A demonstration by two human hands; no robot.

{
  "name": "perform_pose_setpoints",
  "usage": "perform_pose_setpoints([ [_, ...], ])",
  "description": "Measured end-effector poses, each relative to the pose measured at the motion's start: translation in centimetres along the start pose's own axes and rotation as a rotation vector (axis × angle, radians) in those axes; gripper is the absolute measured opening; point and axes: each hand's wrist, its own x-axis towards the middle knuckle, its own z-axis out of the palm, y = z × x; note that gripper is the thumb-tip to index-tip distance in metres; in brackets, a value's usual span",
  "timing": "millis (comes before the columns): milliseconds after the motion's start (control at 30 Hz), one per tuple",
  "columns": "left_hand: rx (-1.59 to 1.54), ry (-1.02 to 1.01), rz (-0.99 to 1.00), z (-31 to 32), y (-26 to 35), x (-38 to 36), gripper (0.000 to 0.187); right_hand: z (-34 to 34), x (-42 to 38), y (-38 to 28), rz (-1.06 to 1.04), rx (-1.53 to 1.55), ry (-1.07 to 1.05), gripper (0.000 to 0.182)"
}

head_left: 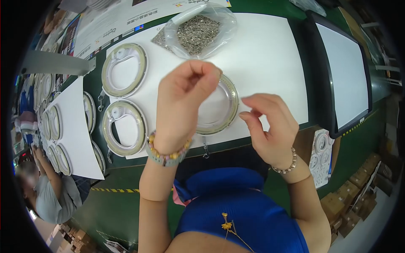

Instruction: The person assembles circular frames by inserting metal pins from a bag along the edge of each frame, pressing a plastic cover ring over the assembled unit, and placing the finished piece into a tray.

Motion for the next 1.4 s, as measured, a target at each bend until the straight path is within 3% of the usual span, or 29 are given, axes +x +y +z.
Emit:
perform_pose_setpoints([
  [100, -0.318, -0.129, -0.117, 0.3, -1.0, -1.9, 0.009, 0.5, 1.2, -1.0, -0.08, 0.041, 0.085, 0.023],
  [233, -0.394, -0.128, -0.217, 0.7, -1.4, -3.5, 0.007, 0.9, 0.6, -0.3, -0.203, 0.007, 0.089, 0.021],
  [333, -0.279, -0.119, -0.201, 0.6, -1.7, -4.4, 0.005, 0.5, -0.1, -0.4, -0.173, 0.036, 0.053, 0.019],
  [433, -0.023, -0.025, -0.049, 0.4, -2.1, -5.7, 0.006, 0.0, -1.1, -0.3, -0.075, 0.128, -0.007, 0.017],
  [533, 0.245, 0.195, 0.202, -0.9, -2.3, -7.3, 0.009, -0.4, -2.4, 1.0, 0.039, 0.156, -0.086, 0.015],
  [633, 0.453, 0.285, 0.215, -2.7, -2.3, -9.2, 0.012, 0.2, -4.2, 2.9, 0.153, 0.074, -0.21, 0.014],
  [900, 0.572, 0.441, 0.111, -3.8, -6.1, -11.5, 0.01, 1.5, -5.0, 3.7, 0.051, -0.042, -0.262, 0.014],
  [1233, 0.828, 0.456, 0.165, -3.9, -6.8, -11.2, 0.012, 1.8, -4.7, 3.1, -0.103, -0.249, -0.316, 0.022],
  [1400, 0.921, 0.41, 0.283, -3.7, -7.0, -10.9, 0.013, 0.6, -4.0, 3.1, -0.004, -0.203, -0.391, 0.023],
])
